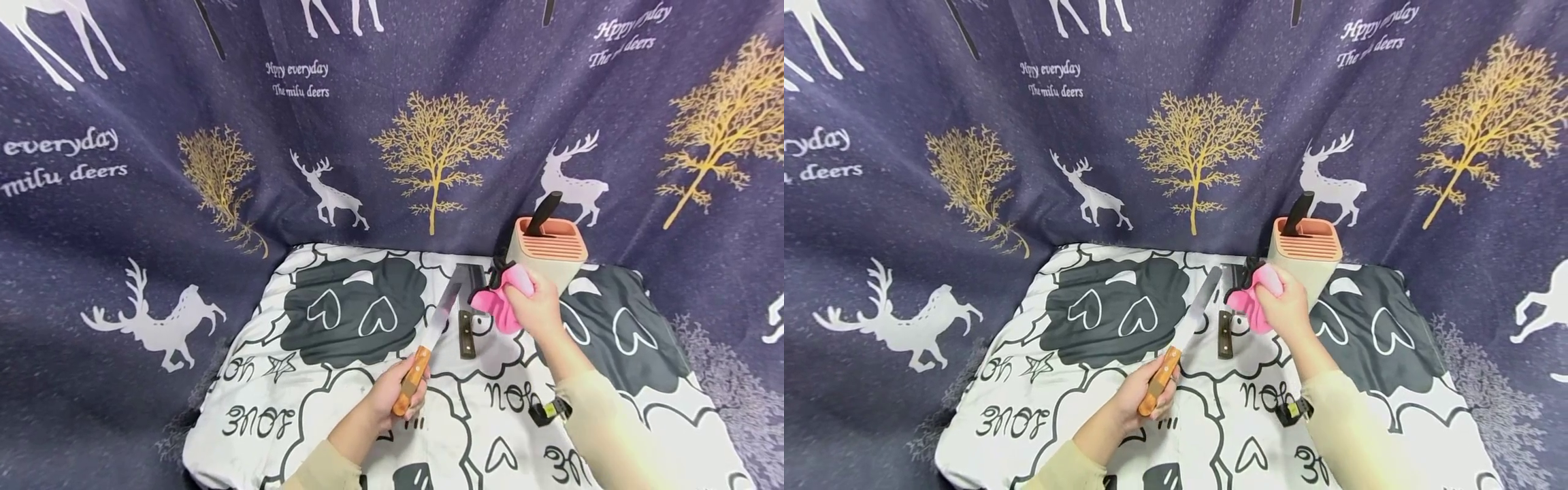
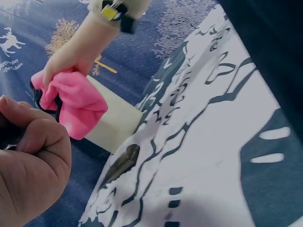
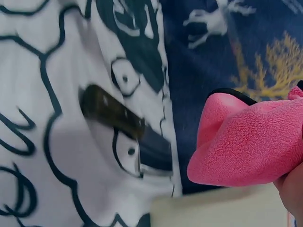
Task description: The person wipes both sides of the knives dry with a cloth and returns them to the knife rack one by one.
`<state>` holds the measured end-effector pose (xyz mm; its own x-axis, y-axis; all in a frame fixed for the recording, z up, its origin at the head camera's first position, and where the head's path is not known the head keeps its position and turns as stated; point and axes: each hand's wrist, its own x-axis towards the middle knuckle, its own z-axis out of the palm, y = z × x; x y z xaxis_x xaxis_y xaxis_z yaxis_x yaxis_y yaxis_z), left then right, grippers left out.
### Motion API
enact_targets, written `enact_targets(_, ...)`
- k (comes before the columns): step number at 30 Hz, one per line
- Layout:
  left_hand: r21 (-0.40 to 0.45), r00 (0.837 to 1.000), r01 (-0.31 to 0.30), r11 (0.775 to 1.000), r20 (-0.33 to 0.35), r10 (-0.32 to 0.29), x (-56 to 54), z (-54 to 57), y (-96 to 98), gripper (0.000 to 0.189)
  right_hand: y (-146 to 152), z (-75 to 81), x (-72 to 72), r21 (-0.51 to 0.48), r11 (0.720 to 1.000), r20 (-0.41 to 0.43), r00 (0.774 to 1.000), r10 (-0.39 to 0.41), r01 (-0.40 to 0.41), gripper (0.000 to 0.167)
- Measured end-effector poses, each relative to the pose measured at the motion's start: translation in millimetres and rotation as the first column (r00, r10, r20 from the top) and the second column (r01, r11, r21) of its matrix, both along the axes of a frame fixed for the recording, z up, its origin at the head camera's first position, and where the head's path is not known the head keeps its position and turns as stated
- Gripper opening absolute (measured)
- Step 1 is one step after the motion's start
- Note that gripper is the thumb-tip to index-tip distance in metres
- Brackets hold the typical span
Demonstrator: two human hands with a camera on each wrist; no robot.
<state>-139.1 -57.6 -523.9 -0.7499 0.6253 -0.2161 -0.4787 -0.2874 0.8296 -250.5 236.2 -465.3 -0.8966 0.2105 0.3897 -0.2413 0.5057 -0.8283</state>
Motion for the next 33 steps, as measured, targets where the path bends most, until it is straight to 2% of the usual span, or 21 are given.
enact_targets(4, -0.014, 1.000, 0.001, 1.000, 0.017, 0.000, -5.1, 4.5, 2.3, 0.043, -15.3, -0.5, 28.3, -0.048, 0.995, 0.036, 0.995, 0.088, -0.086, 0.018)
enact_targets(8, -0.014, 0.999, 0.013, 1.000, 0.040, -0.012, -8.9, 8.6, 8.5, 0.042, -33.2, -8.0, 47.6, -0.081, 0.978, 0.046, 0.979, 0.199, -0.194, 0.036)
enact_targets(12, 0.026, 0.997, 0.044, 0.999, 0.063, -0.045, -12.4, 9.3, 15.8, 0.041, -49.5, -18.7, 57.0, 0.007, 0.960, -0.031, 0.960, 0.278, -0.278, 0.050)
enact_targets(14, 0.055, 0.995, 0.066, 0.996, 0.066, -0.070, -13.4, 8.6, 18.4, 0.042, -58.0, -23.1, 60.7, 0.100, 0.939, -0.103, 0.935, 0.340, -0.330, 0.052)
enact_targets(16, 0.078, 0.994, 0.084, 0.993, 0.065, -0.089, -13.9, 7.7, 20.3, 0.044, -67.1, -25.9, 64.1, 0.211, 0.902, -0.179, 0.892, 0.415, -0.377, 0.050)
enact_targets(19, 0.081, 0.994, 0.092, 0.992, 0.054, -0.096, -13.2, 8.2, 21.6, 0.047, -78.2, -30.8, 68.7, 0.342, 0.852, -0.251, 0.836, 0.489, -0.396, 0.045)
enact_targets(22, 0.066, 0.995, 0.090, 0.994, 0.040, -0.093, -11.3, 8.8, 21.7, 0.047, -83.7, -35.2, 71.1, 0.423, 0.824, -0.289, 0.805, 0.518, -0.378, 0.042)
enact_targets(26, 0.059, 0.995, 0.096, 0.994, 0.025, -0.098, -8.9, 7.2, 21.8, 0.047, -83.5, -40.1, 72.0, 0.476, 0.814, -0.315, 0.799, 0.512, -0.333, 0.046)
enact_targets(33, 0.049, 0.995, 0.101, 0.994, 0.015, -0.102, -5.5, 6.7, 23.6, 0.045, -77.5, -43.7, 69.3, 0.471, 0.816, -0.283, 0.819, 0.500, -0.335, 0.049)
